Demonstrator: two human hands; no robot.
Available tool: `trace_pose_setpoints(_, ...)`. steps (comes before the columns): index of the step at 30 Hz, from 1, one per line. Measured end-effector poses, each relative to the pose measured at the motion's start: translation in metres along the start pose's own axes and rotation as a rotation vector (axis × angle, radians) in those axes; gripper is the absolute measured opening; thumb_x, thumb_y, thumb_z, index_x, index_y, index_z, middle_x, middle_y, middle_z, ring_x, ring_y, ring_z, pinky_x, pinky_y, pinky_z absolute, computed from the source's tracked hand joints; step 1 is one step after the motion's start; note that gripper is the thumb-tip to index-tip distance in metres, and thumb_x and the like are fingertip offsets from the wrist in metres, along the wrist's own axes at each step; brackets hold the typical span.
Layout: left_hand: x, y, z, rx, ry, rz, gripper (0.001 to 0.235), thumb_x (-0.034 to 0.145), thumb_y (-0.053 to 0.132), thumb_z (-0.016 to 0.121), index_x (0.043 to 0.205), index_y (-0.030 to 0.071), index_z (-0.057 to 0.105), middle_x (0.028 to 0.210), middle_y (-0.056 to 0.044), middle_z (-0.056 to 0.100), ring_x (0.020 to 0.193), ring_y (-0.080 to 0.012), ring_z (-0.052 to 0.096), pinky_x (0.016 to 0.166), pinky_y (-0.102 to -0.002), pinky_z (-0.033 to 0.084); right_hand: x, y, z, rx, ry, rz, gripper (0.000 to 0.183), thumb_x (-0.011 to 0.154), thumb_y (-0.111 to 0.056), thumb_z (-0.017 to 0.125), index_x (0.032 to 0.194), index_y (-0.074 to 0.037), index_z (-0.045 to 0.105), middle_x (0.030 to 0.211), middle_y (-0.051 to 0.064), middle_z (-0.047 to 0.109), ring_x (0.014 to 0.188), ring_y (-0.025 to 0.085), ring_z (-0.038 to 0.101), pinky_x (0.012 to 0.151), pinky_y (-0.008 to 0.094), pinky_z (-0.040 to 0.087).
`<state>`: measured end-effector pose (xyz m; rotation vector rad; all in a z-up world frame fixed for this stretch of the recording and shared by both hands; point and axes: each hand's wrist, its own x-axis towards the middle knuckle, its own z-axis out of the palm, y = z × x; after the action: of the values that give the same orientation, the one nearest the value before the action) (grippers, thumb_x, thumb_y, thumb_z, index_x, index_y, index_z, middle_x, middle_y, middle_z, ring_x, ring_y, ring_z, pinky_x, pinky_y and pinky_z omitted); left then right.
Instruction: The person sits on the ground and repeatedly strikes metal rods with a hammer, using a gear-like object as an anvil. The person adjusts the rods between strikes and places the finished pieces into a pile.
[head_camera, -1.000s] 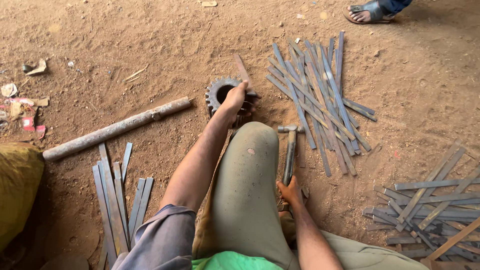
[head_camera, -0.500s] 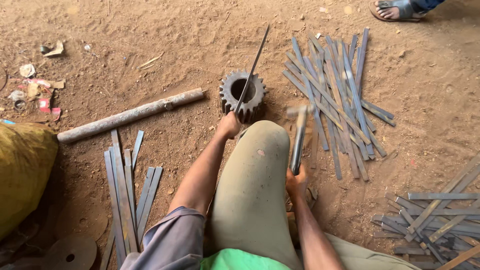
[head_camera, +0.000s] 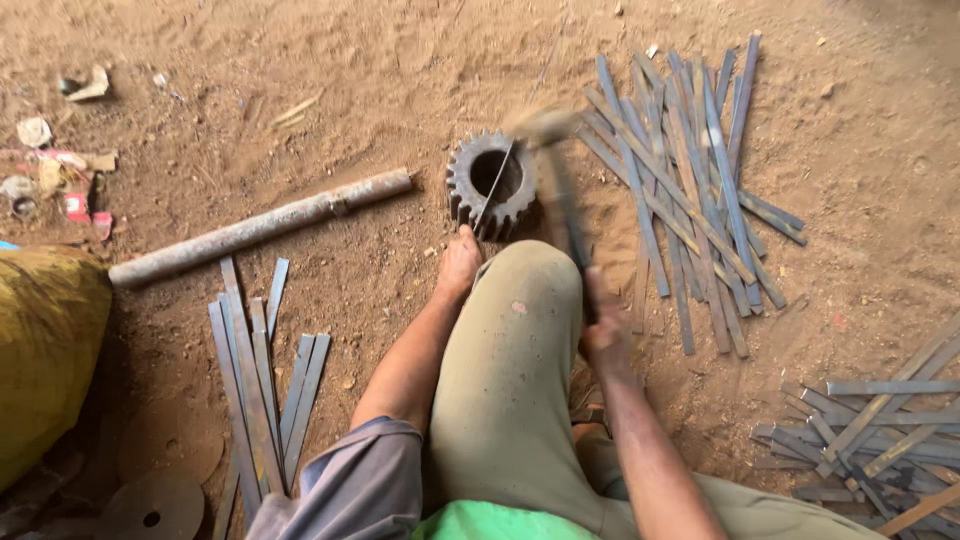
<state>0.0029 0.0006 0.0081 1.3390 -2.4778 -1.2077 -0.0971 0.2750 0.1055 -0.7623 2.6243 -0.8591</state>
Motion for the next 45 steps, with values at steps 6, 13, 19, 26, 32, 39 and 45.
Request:
trace_pose_setpoints(6, -0.001, 0.011, -0.006, -0.14, -0.123, -0.198, 0.039, 0.112, 0.022, 0.02, 0.103, 0.0, 0.051, 0.086, -0.032, 0.069, 0.082, -0.0443, 0.072, 0.066, -0.056, 0.058, -0.019, 0.032, 0.007, -0.173, -0.077, -0.137, 0.071, 0.089, -0.006, 0.064, 0.154, -0.026, 0.041, 0.112, 0.019, 0.073, 0.1, 0.036, 0.071, 0.088, 0.047, 0.058)
trace_pose_setpoints(13, -0.01, 0.028, 0.0, -0.123, -0.053, -0.267, 0.036, 0.102, 0.038, 0.055, 0.106, 0.003, 0.061, 0.08, -0.013, 0.071, 0.067, -0.0235, 0.068, 0.059, -0.04, 0.054, -0.056, 0.063, 0.009, -0.177, -0.348, 0.272, 0.084, 0.097, -0.039, 0.063, 0.165, -0.029, 0.015, 0.105, 0.027, 0.074, 0.086, 0.034, 0.071, 0.081, 0.047, 0.058)
trace_pose_setpoints(19, 0.009, 0.059, -0.017, -0.88, -0.289, -0.208, 0.027, 0.101, 0.024, 0.062, 0.098, -0.001, 0.07, 0.079, -0.011, 0.072, 0.064, -0.0201, 0.068, 0.058, -0.033, 0.056, -0.05, 0.108, 0.021, 0.228, -0.251, 0.504, 0.089, 0.09, -0.022, 0.068, 0.164, -0.034, 0.019, 0.104, 0.017, 0.073, 0.062, 0.02, 0.069, 0.057, 0.041, 0.058)
trace_pose_setpoints(26, 0.044, 0.148, -0.068, -1.195, -0.456, -0.167, 0.045, 0.11, 0.032, 0.034, 0.103, 0.0, 0.064, 0.081, -0.012, 0.071, 0.065, -0.0205, 0.069, 0.057, -0.033, 0.058, -0.047, 0.127, 0.034, 0.36, -0.248, 0.472, 0.093, 0.088, -0.016, 0.071, 0.164, -0.03, 0.02, 0.09, 0.015, 0.072, 0.058, 0.019, 0.066, 0.052, 0.036, 0.055)
trace_pose_setpoints(32, 0.042, 0.192, -0.098, -1.198, -0.426, -0.184, 0.045, 0.11, 0.032, 0.032, 0.106, -0.002, 0.062, 0.082, -0.014, 0.074, 0.068, -0.0228, 0.072, 0.058, -0.033, 0.061, -0.048, 0.123, 0.03, 0.29, -0.247, 0.479, 0.092, 0.088, -0.02, 0.07, 0.165, -0.031, 0.019, 0.092, 0.014, 0.074, 0.059, 0.019, 0.067, 0.055, 0.036, 0.056)
trace_pose_setpoints(39, 0.023, 0.171, -0.108, -1.229, -0.454, -0.249, 0.037, 0.108, 0.015, 0.033, 0.116, -0.008, 0.06, 0.089, -0.017, 0.072, 0.068, -0.0202, 0.074, 0.065, -0.036, 0.067, -0.046, 0.121, 0.03, -0.226, -0.302, 0.307, 0.097, 0.094, -0.026, 0.068, 0.166, -0.035, 0.003, 0.116, 0.02, 0.071, 0.085, 0.03, 0.075, 0.073, 0.038, 0.062)
trace_pose_setpoints(45, 0.023, 0.078, -0.076, -0.838, -0.427, -0.306, 0.037, 0.101, 0.011, 0.039, 0.121, -0.007, 0.063, 0.09, -0.018, 0.069, 0.069, -0.0243, 0.065, 0.057, -0.042, 0.055, -0.046, 0.121, 0.045, -0.294, -0.289, 0.292, 0.093, 0.087, -0.035, 0.07, 0.16, -0.018, 0.017, 0.114, 0.027, 0.071, 0.103, 0.043, 0.071, 0.093, 0.053, 0.056)
